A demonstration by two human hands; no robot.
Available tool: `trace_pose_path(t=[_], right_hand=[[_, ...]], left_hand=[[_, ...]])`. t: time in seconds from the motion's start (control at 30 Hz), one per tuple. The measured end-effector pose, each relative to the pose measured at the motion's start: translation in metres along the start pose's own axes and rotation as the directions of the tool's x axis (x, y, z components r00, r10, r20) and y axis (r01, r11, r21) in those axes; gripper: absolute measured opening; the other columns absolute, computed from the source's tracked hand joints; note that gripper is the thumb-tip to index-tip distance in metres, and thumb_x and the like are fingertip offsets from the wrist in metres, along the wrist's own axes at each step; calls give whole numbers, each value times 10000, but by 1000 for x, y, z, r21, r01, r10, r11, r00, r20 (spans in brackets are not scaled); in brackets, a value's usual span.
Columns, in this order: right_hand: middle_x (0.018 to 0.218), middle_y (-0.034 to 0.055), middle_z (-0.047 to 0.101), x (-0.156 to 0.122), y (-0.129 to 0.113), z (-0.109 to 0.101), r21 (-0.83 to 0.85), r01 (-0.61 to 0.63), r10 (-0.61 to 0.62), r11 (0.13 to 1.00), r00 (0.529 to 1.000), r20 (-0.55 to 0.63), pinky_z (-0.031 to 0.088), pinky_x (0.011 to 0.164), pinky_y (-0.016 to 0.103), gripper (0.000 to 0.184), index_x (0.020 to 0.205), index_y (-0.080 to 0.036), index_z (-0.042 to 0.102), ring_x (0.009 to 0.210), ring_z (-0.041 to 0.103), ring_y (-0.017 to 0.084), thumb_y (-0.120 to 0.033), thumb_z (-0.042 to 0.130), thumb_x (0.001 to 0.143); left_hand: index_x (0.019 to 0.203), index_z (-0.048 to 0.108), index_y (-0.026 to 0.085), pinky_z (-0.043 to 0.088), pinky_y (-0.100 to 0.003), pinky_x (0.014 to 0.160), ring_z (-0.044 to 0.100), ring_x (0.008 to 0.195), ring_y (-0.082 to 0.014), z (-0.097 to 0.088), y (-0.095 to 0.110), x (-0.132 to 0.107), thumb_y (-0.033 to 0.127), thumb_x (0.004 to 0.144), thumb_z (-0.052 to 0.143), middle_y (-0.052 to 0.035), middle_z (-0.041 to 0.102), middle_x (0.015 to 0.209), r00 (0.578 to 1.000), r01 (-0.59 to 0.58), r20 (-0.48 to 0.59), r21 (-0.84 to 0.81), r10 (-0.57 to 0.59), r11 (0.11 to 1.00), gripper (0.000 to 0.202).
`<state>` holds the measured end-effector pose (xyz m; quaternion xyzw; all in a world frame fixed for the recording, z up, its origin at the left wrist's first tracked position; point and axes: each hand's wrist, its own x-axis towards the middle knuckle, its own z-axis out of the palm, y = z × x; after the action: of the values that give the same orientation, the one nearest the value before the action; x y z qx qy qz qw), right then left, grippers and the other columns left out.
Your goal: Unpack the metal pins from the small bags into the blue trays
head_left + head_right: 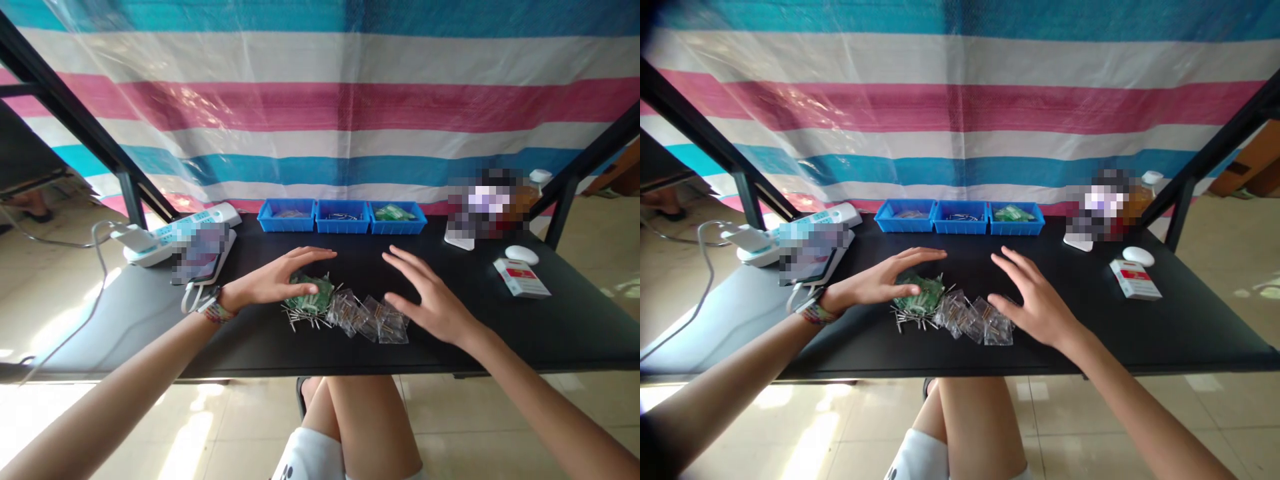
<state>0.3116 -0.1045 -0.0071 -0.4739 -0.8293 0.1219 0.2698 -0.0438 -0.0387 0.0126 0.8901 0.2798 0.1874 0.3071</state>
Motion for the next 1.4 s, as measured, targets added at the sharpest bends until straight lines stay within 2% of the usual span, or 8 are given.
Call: trace_pose_path(t=[0.1, 0.2, 0.5, 0.73, 0.93, 1.07, 1.23, 1.4], right_hand=[[1749, 51, 253, -46, -16, 11, -69, -22, 26, 997, 997, 70, 434, 1223, 613, 875, 1701, -396, 176, 1574, 332, 400, -526, 641, 971], [1773, 65, 154, -57, -21, 29, -139, 15, 2, 990, 993, 116, 365, 1252, 657, 906, 1713, -373, 90, 1598, 259, 415, -535, 613, 991], [1737, 178, 233, 19, 4, 58, -156, 209, -168, 965, 957, 237, 262, 1307, 596, 783, 1696, -171, 238, 1625, 179, 350, -562, 473, 1060], [1729, 150, 281, 70, 33, 54, -61, 319, -293, 946, 919, 264, 240, 1314, 577, 778, 1677, -208, 299, 1617, 237, 321, -486, 594, 1013], [1738, 143, 270, 75, 33, 38, 27, 342, -337, 939, 906, 256, 226, 1317, 570, 948, 1695, -209, 236, 1622, 230, 320, -285, 709, 876], [1745, 108, 263, 66, 25, 24, 127, 274, -299, 953, 917, 265, 232, 1313, 571, 990, 1701, -270, 215, 1628, 213, 316, -194, 689, 836], [1721, 114, 328, 63, 16, 28, 171, 243, -277, 955, 936, 219, 242, 1310, 576, 867, 1673, -268, 303, 1616, 259, 309, -202, 664, 888], [1608, 131, 508, 73, 12, 51, 160, 280, -296, 947, 951, 87, 352, 1266, 574, 560, 1508, -244, 561, 1542, 414, 313, -265, 668, 959]], left_hand=[[1672, 291, 374, 220, -595, 1290, 272, 1594, -401, 17, -3, -22, 667, 888, 712, -106, 315, 1728, 998, 37, 47, 133, -44, 990, 936], [1689, 224, 381, 163, -634, 1292, 161, 1618, -440, 38, 2, -30, 726, 835, 728, -114, 189, 1767, 997, 50, 36, 285, -63, 957, 1050], [1640, 369, 278, 225, -612, 1285, 216, 1616, -393, 76, 14, 11, 680, 1002, 510, -171, 307, 1720, 972, 230, -145, 397, -186, 888, 768], [1613, 390, 228, 232, -663, 1256, 157, 1614, -457, 91, 5, 29, 695, 999, 492, -216, 269, 1718, 890, 395, -363, 312, -276, 864, 778], [1607, 402, 244, 199, -630, 1273, 224, 1608, -391, 66, 3, 27, 613, 1051, 436, -174, 348, 1695, 876, 387, -370, 154, -310, 909, 668], [1362, 674, 274, 319, -533, 1216, 516, 1402, -336, 38, -2, 21, 514, 1008, 584, -105, 642, 1443, 967, 167, -226, 230, -115, 959, 437], [1226, 743, 276, 363, -496, 1124, 608, 1206, -314, 28, -11, 25, 527, 930, 707, -75, 719, 1250, 978, 103, -203, 318, -38, 942, 390], [1085, 736, 240, 413, -430, 1069, 640, 1102, -265, 29, -18, 35, 500, 928, 720, -56, 735, 1141, 972, 93, -233, 243, -35, 965, 304]])
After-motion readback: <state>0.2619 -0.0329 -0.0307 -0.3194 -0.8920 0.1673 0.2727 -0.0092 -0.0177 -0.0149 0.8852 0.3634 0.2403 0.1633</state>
